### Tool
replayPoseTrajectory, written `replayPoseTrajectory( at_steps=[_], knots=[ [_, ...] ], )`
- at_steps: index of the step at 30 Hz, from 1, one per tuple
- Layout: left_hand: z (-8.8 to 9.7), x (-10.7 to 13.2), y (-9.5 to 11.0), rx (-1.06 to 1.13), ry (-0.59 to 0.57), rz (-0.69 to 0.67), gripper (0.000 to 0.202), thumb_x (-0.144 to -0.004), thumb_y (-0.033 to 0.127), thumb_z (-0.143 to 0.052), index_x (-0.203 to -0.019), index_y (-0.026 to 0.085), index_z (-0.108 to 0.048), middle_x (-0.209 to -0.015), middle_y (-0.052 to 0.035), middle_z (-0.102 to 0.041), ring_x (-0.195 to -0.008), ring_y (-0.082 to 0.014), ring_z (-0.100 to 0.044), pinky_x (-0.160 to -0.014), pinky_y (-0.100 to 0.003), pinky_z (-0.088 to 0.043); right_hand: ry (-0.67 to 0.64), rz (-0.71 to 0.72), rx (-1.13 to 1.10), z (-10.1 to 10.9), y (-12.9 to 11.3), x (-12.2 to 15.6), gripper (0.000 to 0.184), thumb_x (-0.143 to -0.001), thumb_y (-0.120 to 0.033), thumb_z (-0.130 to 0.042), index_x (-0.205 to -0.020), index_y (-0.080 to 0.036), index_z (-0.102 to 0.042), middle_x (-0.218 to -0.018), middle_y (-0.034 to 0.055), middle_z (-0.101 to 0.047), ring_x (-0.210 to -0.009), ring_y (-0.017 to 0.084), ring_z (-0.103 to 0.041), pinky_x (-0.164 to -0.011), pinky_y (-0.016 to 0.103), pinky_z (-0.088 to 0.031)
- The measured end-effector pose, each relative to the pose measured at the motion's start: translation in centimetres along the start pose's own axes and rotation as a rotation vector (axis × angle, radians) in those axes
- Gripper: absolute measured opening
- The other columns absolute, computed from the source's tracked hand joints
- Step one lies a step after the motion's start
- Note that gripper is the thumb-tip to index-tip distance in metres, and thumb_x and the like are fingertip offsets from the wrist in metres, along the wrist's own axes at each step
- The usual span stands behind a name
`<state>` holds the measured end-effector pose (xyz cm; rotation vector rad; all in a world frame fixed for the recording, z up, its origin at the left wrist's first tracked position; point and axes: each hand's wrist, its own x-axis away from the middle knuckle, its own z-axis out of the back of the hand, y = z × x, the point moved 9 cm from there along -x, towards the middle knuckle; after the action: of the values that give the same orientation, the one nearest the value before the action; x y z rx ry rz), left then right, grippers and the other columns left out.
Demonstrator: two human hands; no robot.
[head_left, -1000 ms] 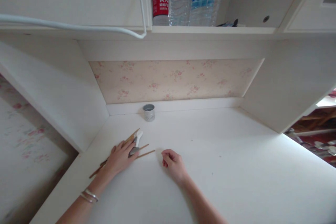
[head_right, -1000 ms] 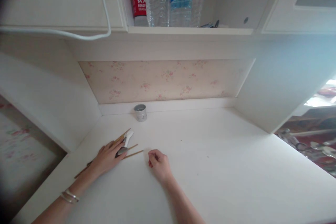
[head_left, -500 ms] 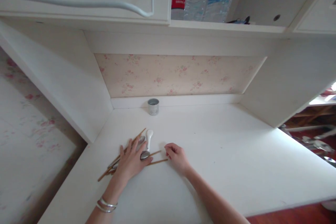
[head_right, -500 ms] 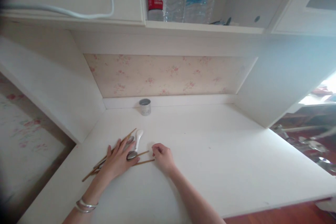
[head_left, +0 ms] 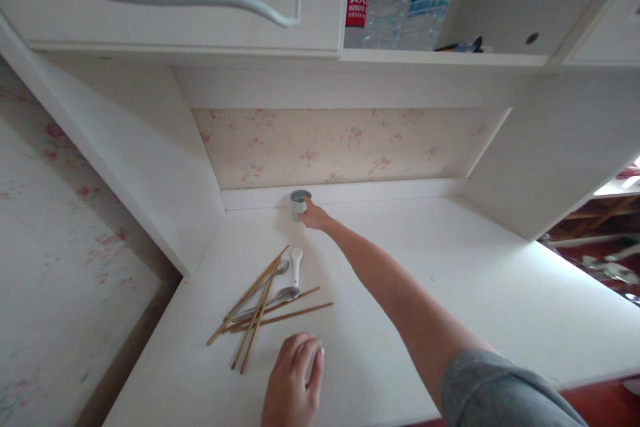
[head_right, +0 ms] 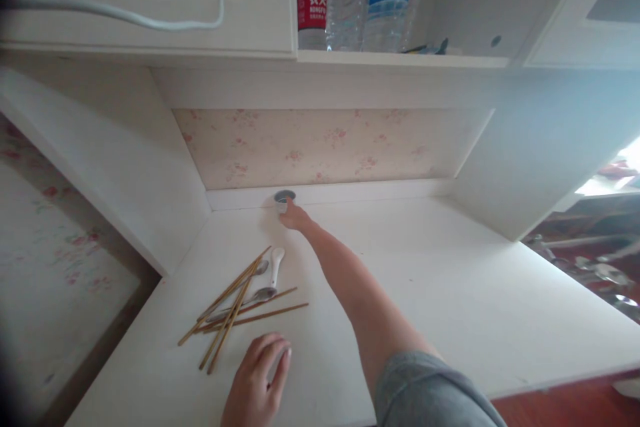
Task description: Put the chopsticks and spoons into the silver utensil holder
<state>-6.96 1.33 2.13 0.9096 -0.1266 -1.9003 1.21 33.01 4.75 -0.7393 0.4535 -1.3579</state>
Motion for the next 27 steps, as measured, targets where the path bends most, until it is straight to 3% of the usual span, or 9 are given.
replayPoseTrajectory(
  at_steps=[3,6,9,13,17,21,27],
  knots=[
    [-0.2,1.5,-0.2,0.11,0.051,0.012,0.017,-0.09,0.019,-0.046,-0.097,0.022,-0.061,-0.088,-0.0059,-0.066,-0.083,-0.0163,-0.064,-0.075,-0.026,-0.054,0.028,-0.026,0.117,0.2,-0.5,-1.9,0.053,-0.088,-0.029,-0.057,-0.136,-0.021,-0.037,-0.107,0.0099,-0.064,-0.087,0.02,-0.064,-0.077,0.036,-0.052],
    [-0.6,1.6,-1.5,0.201,-0.013,0.087,0.015,-0.09,0.021,-0.046,-0.094,0.021,-0.06,-0.084,-0.0042,-0.066,-0.079,-0.0143,-0.065,-0.072,-0.023,-0.054,0.072,-0.012,0.211,0.3,-0.5,-2.3,0.034,-0.091,-0.034,-0.055,-0.12,-0.017,-0.053,-0.118,0.0081,-0.057,-0.098,0.02,-0.06,-0.083,0.04,-0.051],
    [-1.1,1.3,-2.5,0.272,-0.093,0.163,0.015,-0.091,0.023,-0.045,-0.09,0.021,-0.06,-0.081,-0.0029,-0.065,-0.074,-0.0126,-0.064,-0.068,-0.02,-0.053,0.129,0.015,0.274,0.8,-0.4,-1.7,0.031,-0.091,-0.034,-0.055,-0.117,-0.017,-0.055,-0.118,0.0078,-0.057,-0.1,0.02,-0.059,-0.084,0.041,-0.051],
    [-1.5,1.3,-3.0,0.316,-0.116,0.216,0.017,-0.092,0.026,-0.045,-0.089,0.022,-0.061,-0.08,-0.0027,-0.065,-0.073,-0.0122,-0.064,-0.068,-0.019,-0.053,0.222,0.071,0.301,2.5,0.0,0.3,0.022,-0.093,-0.029,-0.049,-0.11,-0.023,-0.061,-0.107,0.0075,-0.065,-0.102,0.023,-0.06,-0.087,0.036,-0.046],
    [-1.5,1.5,-2.8,0.328,-0.114,0.22,0.018,-0.091,0.029,-0.047,-0.09,0.022,-0.063,-0.08,-0.003,-0.066,-0.074,-0.0129,-0.065,-0.068,-0.019,-0.053,0.307,0.158,0.272,4.9,0.7,3.8,0.023,-0.092,-0.029,-0.046,-0.108,-0.025,-0.062,-0.105,0.0042,-0.068,-0.098,0.02,-0.062,-0.084,0.029,-0.045],
    [-1.5,1.3,-2.8,0.326,-0.136,0.278,0.021,-0.091,0.033,-0.047,-0.091,0.023,-0.066,-0.082,-0.003,-0.067,-0.075,-0.0128,-0.065,-0.064,-0.017,-0.054,0.348,0.22,0.212,6.9,2.6,9.1,0.021,-0.091,-0.031,-0.047,-0.105,-0.025,-0.061,-0.101,0.0009,-0.068,-0.076,0.013,-0.066,-0.073,0.023,-0.046],
    [-1.9,1.2,-2.6,0.31,-0.181,0.293,0.022,-0.09,0.034,-0.048,-0.095,0.024,-0.066,-0.087,-0.0047,-0.068,-0.08,-0.0147,-0.065,-0.07,-0.021,-0.055,0.401,0.225,0.047,7.8,6.5,17.8,0.023,-0.091,-0.036,-0.045,-0.103,-0.023,-0.061,-0.096,0.0025,-0.067,-0.061,0.011,-0.064,-0.061,0.022,-0.047]
  ],
)
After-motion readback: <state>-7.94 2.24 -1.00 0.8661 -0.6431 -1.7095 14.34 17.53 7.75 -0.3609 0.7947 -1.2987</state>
